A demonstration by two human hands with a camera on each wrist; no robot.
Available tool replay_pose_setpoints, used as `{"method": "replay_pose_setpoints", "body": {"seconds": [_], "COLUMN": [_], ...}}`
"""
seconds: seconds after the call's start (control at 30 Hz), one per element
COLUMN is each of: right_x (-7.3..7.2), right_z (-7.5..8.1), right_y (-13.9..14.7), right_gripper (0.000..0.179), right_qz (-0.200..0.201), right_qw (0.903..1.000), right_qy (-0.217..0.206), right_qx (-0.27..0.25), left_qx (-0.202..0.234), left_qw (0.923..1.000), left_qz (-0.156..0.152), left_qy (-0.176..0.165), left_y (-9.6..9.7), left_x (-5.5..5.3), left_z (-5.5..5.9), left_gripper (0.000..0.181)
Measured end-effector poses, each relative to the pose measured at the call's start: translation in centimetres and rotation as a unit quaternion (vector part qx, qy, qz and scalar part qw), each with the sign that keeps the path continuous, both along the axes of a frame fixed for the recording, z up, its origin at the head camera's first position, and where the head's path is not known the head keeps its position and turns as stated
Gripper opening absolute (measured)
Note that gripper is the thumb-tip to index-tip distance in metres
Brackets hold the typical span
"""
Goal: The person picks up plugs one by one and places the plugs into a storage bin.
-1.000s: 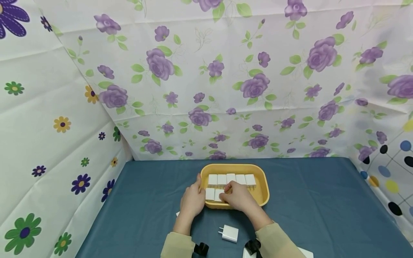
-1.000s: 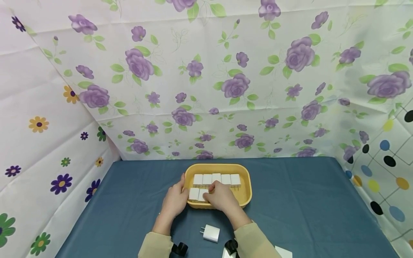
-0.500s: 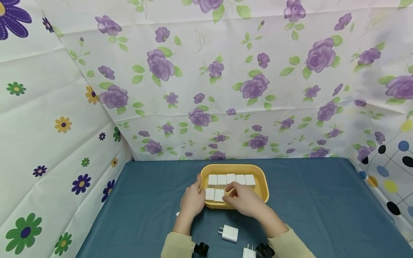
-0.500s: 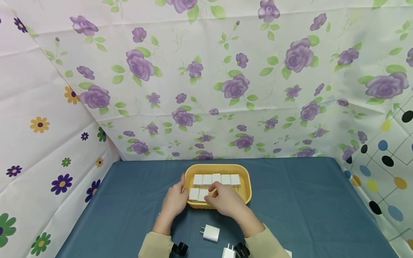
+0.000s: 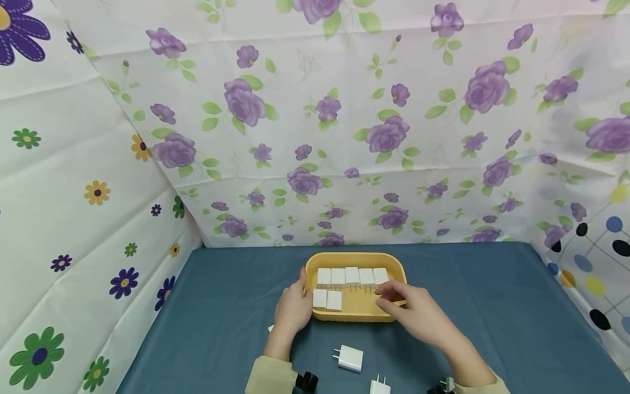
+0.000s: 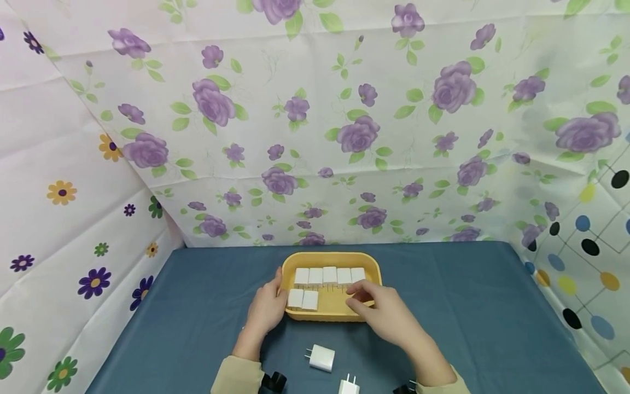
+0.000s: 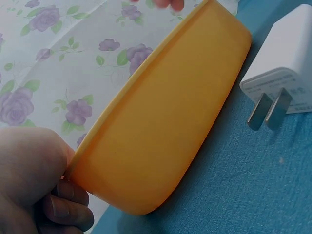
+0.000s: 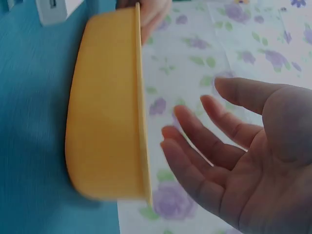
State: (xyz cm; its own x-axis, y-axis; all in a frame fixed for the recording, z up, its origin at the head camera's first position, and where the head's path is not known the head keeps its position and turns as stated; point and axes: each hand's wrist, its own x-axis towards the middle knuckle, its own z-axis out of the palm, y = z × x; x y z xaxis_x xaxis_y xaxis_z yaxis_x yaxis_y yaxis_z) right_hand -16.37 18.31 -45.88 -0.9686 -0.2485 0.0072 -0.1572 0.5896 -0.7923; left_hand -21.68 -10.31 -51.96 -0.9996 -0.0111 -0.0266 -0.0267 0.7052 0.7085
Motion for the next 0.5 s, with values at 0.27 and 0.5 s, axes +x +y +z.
{"method": "replay_pose_setpoints", "body": {"seconds": [0.27, 0.5], "right_x": [1.1, 1.9], "right_z": [-0.2, -1.2], "right_y": [4.4, 7.6], "right_gripper": [0.023, 0.027], "right_qz": [0.001, 0.031], "right_qw": [0.9997, 0.9982], "right_qy": [-0.009, -0.031], "right_qx": [0.023, 0.040], "left_qx": [0.000, 0.000], "left_qw": [1.0000, 1.0000], "left_qz": [0.002, 0.004], "left_qy": [-0.002, 0.009], "left_y": [0.0, 0.0], "left_x": [0.2, 0.1], "left_z": [-0.1, 0.0], "left_gripper": [0.062, 0.063]}}
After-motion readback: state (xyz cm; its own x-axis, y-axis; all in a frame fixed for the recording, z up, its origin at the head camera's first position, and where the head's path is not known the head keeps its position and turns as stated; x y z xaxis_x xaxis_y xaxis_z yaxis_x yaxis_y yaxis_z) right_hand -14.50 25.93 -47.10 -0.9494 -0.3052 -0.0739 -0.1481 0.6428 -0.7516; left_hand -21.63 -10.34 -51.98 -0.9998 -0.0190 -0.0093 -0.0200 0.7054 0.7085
